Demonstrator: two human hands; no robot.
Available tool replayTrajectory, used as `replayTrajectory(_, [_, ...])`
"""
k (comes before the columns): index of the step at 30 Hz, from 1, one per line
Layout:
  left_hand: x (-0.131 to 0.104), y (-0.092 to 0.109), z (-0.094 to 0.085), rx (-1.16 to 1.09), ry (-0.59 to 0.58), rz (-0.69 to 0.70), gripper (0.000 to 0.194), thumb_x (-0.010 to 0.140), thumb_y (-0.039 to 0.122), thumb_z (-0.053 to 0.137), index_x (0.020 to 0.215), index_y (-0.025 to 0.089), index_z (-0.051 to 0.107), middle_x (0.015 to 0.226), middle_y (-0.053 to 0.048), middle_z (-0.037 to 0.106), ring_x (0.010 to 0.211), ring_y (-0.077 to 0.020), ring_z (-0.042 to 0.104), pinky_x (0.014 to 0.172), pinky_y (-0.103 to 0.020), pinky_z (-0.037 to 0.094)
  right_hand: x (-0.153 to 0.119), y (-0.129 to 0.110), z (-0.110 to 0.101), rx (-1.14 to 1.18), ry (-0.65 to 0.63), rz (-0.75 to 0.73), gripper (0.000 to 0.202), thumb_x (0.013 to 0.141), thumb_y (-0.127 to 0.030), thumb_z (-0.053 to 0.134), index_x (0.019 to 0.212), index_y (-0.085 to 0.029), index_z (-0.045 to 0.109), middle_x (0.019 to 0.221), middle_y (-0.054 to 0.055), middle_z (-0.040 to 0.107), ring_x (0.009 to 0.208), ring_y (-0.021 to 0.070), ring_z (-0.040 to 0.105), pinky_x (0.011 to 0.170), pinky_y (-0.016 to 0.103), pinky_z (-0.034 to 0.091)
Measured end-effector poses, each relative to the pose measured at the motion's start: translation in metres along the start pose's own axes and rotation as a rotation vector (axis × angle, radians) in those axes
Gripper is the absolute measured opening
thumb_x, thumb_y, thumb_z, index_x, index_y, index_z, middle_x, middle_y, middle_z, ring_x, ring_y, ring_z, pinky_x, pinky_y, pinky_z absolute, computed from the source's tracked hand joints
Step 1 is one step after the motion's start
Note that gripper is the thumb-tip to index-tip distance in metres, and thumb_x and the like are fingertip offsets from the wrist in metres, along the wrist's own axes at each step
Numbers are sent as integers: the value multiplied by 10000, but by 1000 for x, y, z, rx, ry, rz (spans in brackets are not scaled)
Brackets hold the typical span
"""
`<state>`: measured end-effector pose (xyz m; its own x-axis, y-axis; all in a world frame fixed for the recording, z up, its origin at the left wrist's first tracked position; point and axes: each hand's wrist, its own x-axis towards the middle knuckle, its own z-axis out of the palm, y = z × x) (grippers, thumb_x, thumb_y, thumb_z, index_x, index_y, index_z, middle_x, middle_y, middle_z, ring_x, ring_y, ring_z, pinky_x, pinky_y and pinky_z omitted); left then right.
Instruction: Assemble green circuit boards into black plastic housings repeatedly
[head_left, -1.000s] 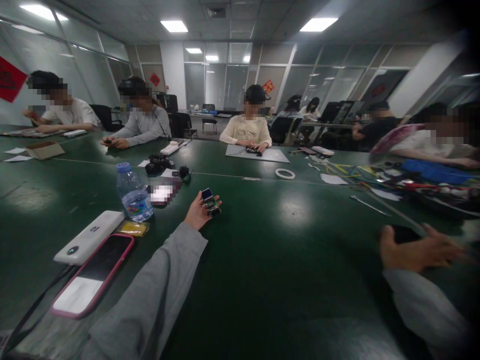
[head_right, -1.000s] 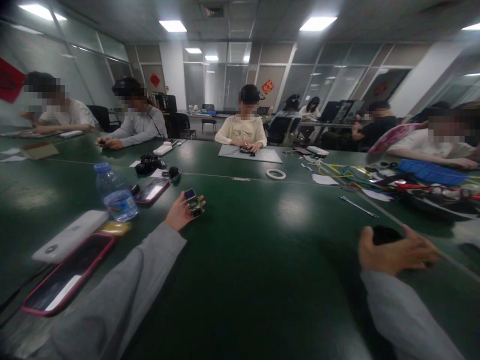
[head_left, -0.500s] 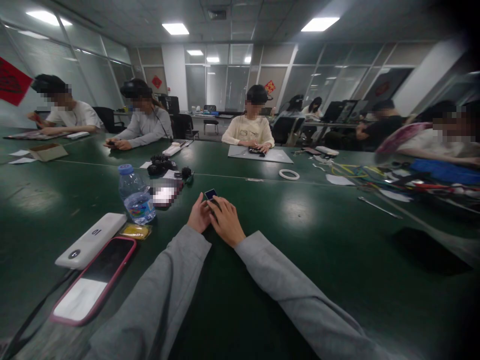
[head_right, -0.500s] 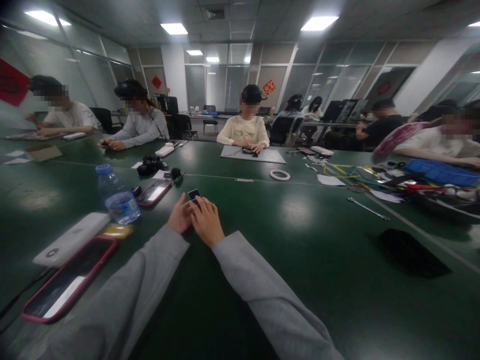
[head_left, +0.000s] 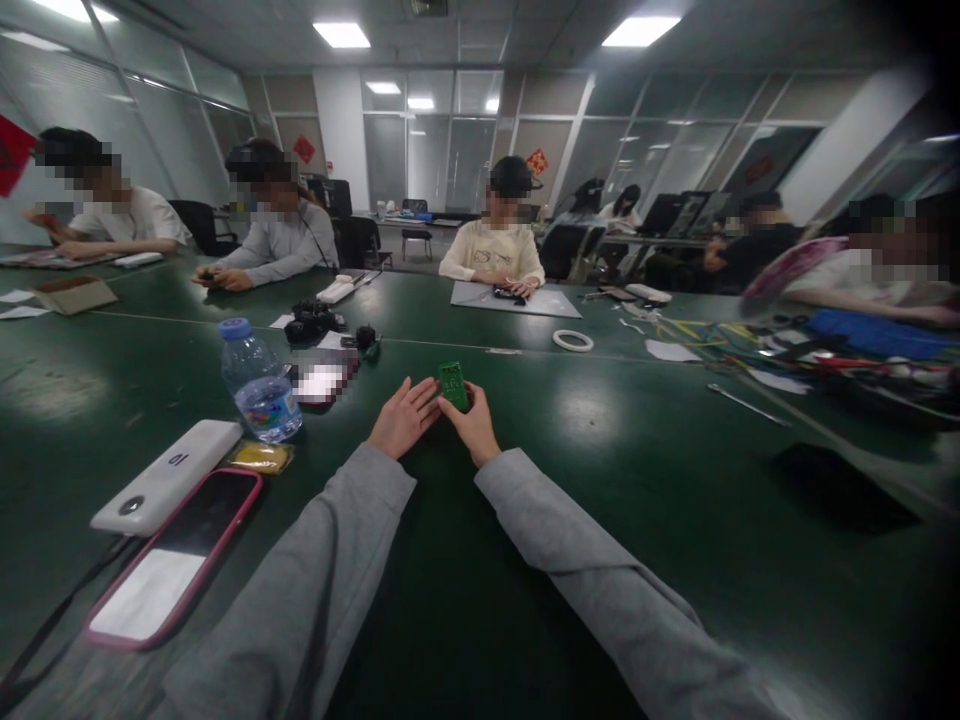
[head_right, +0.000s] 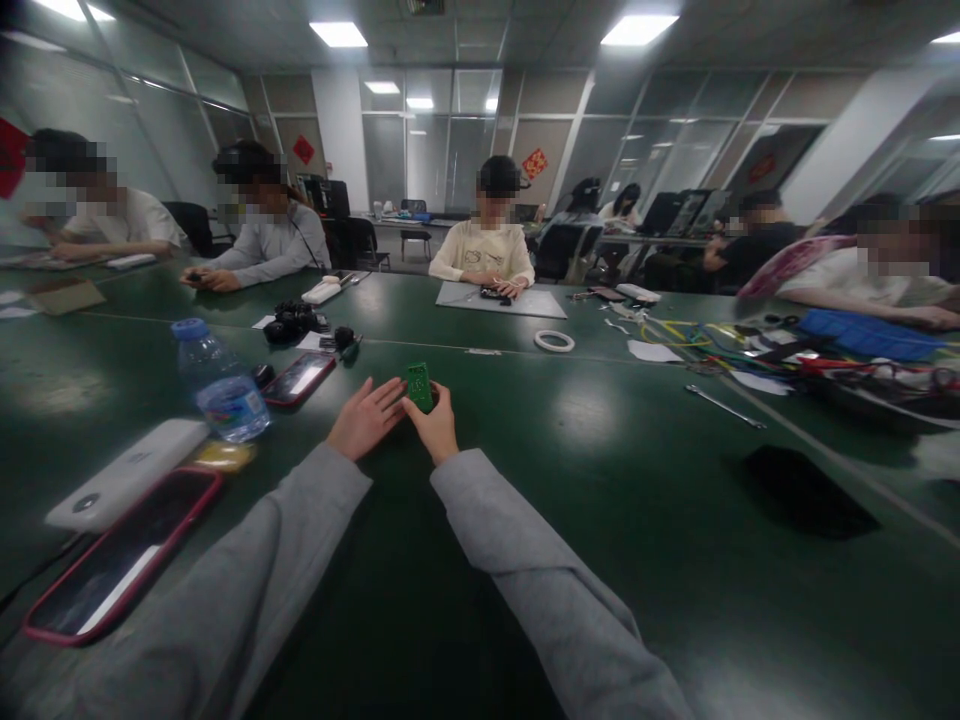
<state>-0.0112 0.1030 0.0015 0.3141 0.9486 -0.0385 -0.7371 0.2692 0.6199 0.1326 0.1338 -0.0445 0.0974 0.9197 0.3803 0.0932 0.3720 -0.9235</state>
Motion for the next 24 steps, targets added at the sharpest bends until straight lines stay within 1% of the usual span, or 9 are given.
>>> replayTrajectory(3, [1, -2, 0, 18, -3, 6, 399, 891, 371, 465, 1213, 154, 557, 1312, -108, 540, 1113, -202, 575, 956, -324, 463, 5, 2, -2, 55, 27, 79, 611, 638, -390, 752, 1133, -163, 473, 1082, 81, 579, 993, 205, 569, 953, 389, 443])
replayTrajectory(5, [3, -3, -3, 38, 5, 8, 390, 893, 355, 469, 1214, 149, 552, 1287, -112, 561, 1103, -205, 585, 943, -327, 472, 9, -3, -6, 170, 24, 168, 569, 635, -377, 739, 1102, -179, 481, 1046, 64, 597, 959, 203, 589, 921, 394, 473])
replayTrajectory(7, [5, -2, -6, 48, 39, 10, 382, 895, 341, 469, 1226, 162, 538, 1241, -110, 594, 1064, -200, 610, 907, -326, 493, 12, -10, -13, 359, -32, 314, 477, 690, -394, 678, 1076, -193, 484, 985, 50, 621, 910, 201, 615, 855, 393, 517])
replayTrajectory(10, [7, -1, -11, 41, 88, 29, 372, 891, 335, 479, 1232, 195, 530, 1201, -94, 620, 994, -184, 640, 858, -317, 516, 17, -20, -28, 658, -181, 500, 354, 790, -423, 549, 1029, -163, 519, 946, 82, 640, 893, 197, 636, 779, 336, 559])
replayTrajectory(13, [6, 1, -13, 39, 96, 36, 366, 878, 353, 499, 1214, 213, 540, 1218, -86, 609, 970, -181, 645, 833, -323, 524, 19, -27, -46, 826, -222, 555, 369, 820, -419, 516, 1041, -125, 547, 1004, 126, 635, 953, 192, 623, 731, 264, 573])
replayTrajectory(16, [4, 1, -12, 52, 103, 36, 371, 861, 371, 526, 1198, 218, 549, 1252, -85, 586, 982, -187, 637, 824, -328, 523, 20, -33, -73, 839, -196, 566, 387, 836, -406, 520, 1100, -124, 540, 1034, 130, 629, 962, 188, 618, 677, 249, 582])
replayTrajectory(18, [4, 1, -12, 54, 116, 34, 368, 857, 375, 530, 1190, 222, 553, 1253, -81, 585, 986, -188, 634, 818, -326, 521, 20, -35, -103, 759, -156, 561, 366, 858, -395, 508, 1116, -138, 539, 1055, 125, 624, 928, 181, 627, 651, 251, 583])
replayTrajectory(20, [3, 1, -11, 47, 119, 31, 358, 861, 372, 523, 1187, 226, 557, 1239, -77, 593, 982, -183, 635, 813, -320, 519, 21, -37, -147, 626, -71, 548, 323, 886, -373, 490, 1112, -150, 547, 1083, 133, 614, 900, 173, 636, 660, 249, 576])
replayTrajectory(24, [3, 2, -11, 31, 108, 31, 366, 867, 368, 514, 1204, 230, 549, 1220, -80, 605, 978, -179, 636, 810, -310, 515, 23, -48, -263, 200, 145, 476, 250, 912, -314, 485, 1039, -130, 597, 1092, 229, 590, 918, 214, 640, 758, 319, 530])
